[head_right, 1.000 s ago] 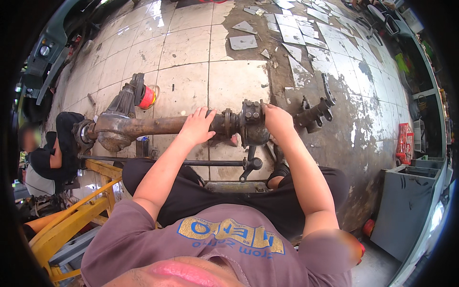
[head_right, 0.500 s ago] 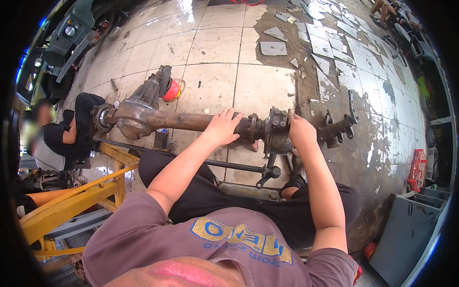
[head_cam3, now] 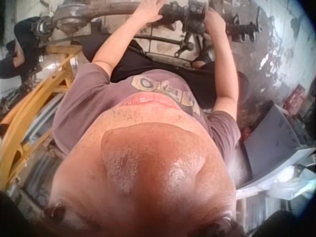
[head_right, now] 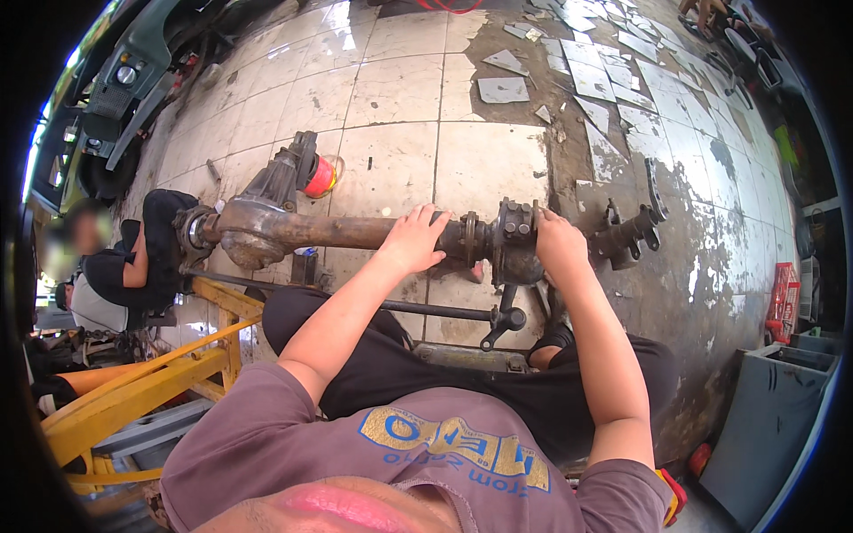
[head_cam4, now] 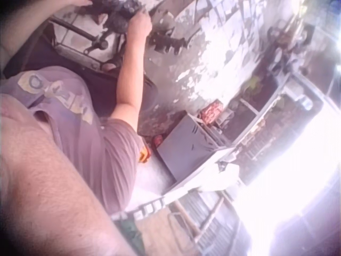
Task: The person sits on the floor and uses both hands to rotate and inspect a vehicle axle assembly mounted on a yellow stand. They repeatedly turn the central joint and check the movement of the shaft and attached components.
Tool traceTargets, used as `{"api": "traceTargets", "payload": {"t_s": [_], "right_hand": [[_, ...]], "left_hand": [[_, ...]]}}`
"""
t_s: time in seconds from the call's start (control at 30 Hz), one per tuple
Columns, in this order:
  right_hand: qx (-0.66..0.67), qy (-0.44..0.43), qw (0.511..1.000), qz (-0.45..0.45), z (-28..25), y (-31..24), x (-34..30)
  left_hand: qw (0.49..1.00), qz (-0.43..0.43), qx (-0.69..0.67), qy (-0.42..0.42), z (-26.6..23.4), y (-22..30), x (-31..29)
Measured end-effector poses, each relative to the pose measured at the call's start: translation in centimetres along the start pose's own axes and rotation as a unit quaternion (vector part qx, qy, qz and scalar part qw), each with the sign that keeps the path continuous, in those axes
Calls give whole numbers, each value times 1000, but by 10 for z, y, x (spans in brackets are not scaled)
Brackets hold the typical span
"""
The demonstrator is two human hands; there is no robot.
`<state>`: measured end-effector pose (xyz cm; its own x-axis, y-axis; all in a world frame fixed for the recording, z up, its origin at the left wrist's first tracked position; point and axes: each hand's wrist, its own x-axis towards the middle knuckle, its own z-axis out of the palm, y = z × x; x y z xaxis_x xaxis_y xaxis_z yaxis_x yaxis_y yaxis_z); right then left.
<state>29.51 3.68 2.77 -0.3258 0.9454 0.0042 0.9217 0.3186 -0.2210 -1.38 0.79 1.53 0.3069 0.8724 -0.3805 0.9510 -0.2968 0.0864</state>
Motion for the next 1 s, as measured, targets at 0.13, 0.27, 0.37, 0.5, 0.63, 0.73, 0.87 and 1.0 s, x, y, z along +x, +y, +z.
{"api": "traceTargets", "payload": {"t_s": [0.13, 0.27, 0.37, 0.5, 0.63, 0.73, 0.87, 1.0], "right_hand": [[-74, -114, 991, -17, -16, -4, 5], [-40, -89, 995, 14, -10, 1, 4], [-78, -109, 991, -8, -18, -4, 2], [-26, 12, 1000, -10, 3, 4, 0], [-75, -114, 990, -18, -13, 2, 6], [-24, -67, 997, 10, -1, 7, 1], [-58, -100, 993, -18, -5, 11, 4], [26, -62, 997, 36, -7, 5, -1]], "left_hand": [[1000, -1, 7, 3, 1, -1, -1], [1000, 6, 6, 9, 3, -1, 0], [1000, 6, 4, 8, 2, 0, 0], [1000, 13, 8, 16, 2, -2, 0], [1000, 5, 5, 12, 3, -3, -1], [1000, 12, 3, 15, 3, -1, 0], [1000, 10, 2, 12, 2, -1, 0], [1000, 14, 6, 20, 4, -3, 0]]}}
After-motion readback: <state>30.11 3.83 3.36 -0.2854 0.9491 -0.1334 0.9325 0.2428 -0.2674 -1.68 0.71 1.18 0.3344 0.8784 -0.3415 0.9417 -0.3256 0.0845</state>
